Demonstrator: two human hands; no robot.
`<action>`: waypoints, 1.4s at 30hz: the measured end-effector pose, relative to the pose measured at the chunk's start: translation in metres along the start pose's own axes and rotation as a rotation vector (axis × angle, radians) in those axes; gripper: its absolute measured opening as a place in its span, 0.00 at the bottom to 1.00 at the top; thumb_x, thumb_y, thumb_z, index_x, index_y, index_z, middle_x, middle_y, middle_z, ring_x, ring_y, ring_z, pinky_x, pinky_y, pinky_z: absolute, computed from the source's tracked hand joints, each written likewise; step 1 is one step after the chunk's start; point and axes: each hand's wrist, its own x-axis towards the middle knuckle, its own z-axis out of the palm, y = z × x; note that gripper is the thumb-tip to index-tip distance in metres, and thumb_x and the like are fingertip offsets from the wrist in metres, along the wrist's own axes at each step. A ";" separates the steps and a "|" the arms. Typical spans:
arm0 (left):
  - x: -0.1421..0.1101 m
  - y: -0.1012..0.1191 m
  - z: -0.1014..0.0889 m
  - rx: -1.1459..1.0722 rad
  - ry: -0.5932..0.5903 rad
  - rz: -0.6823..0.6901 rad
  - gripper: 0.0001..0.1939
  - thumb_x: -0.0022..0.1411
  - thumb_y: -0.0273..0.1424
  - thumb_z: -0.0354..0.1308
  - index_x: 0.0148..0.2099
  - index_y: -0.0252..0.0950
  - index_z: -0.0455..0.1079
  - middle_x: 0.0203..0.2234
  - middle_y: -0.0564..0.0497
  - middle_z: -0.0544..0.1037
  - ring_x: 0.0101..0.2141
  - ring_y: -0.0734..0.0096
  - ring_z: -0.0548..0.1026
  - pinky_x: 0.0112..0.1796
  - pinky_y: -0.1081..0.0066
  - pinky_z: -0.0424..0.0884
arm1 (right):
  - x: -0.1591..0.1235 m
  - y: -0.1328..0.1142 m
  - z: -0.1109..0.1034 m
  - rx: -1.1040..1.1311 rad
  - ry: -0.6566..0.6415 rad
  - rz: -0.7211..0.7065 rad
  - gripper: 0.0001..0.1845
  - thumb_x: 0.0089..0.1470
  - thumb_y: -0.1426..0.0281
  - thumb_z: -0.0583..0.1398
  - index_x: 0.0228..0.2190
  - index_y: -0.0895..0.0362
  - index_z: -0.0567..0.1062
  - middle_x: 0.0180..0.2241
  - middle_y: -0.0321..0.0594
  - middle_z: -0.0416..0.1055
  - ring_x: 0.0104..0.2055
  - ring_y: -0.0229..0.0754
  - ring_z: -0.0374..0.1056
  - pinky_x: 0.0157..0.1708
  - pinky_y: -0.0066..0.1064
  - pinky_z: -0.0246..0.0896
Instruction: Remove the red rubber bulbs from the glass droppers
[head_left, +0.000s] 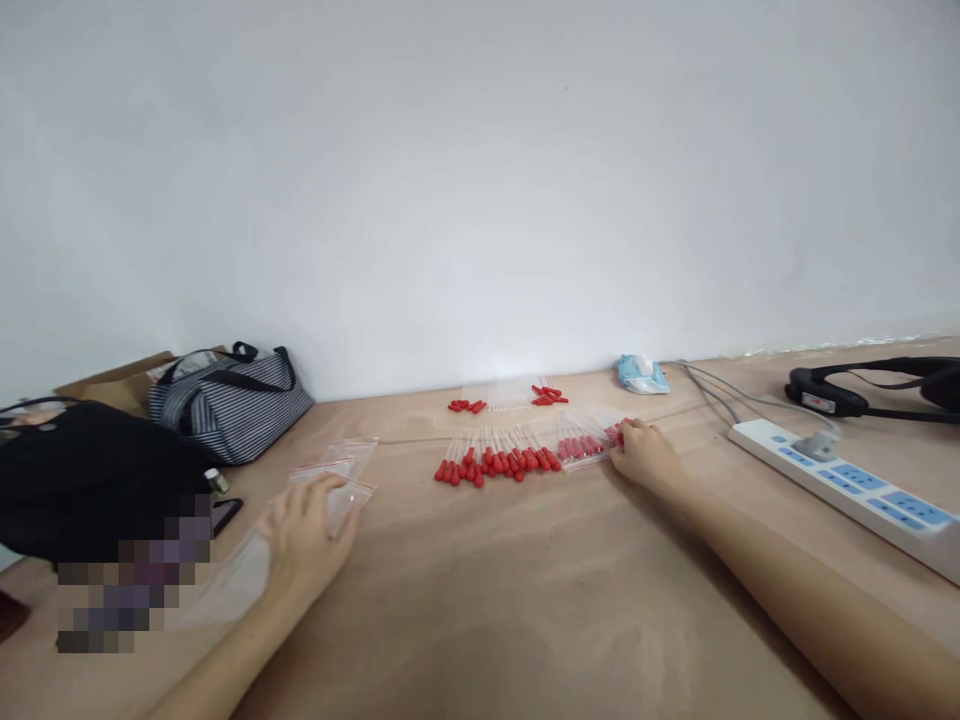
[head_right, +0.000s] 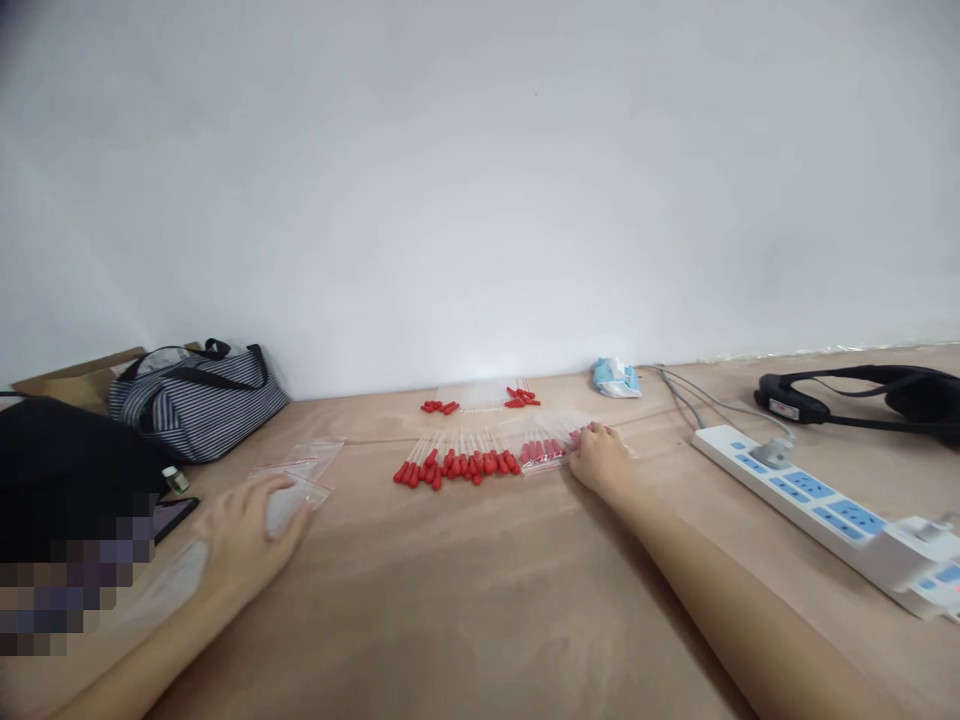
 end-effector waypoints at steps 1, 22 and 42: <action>-0.003 0.011 0.004 -0.101 -0.005 0.097 0.13 0.53 0.38 0.49 0.38 0.36 0.64 0.38 0.45 0.70 0.42 0.55 0.66 0.44 0.57 0.58 | -0.001 -0.001 0.000 -0.009 0.010 0.012 0.13 0.47 0.74 0.51 0.32 0.62 0.73 0.38 0.50 0.69 0.40 0.47 0.64 0.36 0.32 0.53; -0.006 0.086 0.016 -0.988 -0.378 0.003 0.12 0.58 0.37 0.47 0.39 0.36 0.64 0.34 0.49 0.72 0.36 0.67 0.70 0.39 0.68 0.66 | -0.036 -0.065 -0.047 1.404 -0.132 -0.022 0.24 0.41 0.47 0.55 0.22 0.56 0.60 0.17 0.28 0.57 0.17 0.30 0.55 0.17 0.23 0.52; -0.003 0.103 0.005 -0.891 -0.636 0.454 0.13 0.57 0.33 0.52 0.45 0.37 0.66 0.42 0.47 0.71 0.42 0.67 0.69 0.44 0.65 0.66 | -0.073 -0.097 -0.005 1.646 -0.806 0.015 0.22 0.37 0.67 0.65 0.35 0.58 0.64 0.21 0.31 0.69 0.23 0.34 0.68 0.29 0.31 0.66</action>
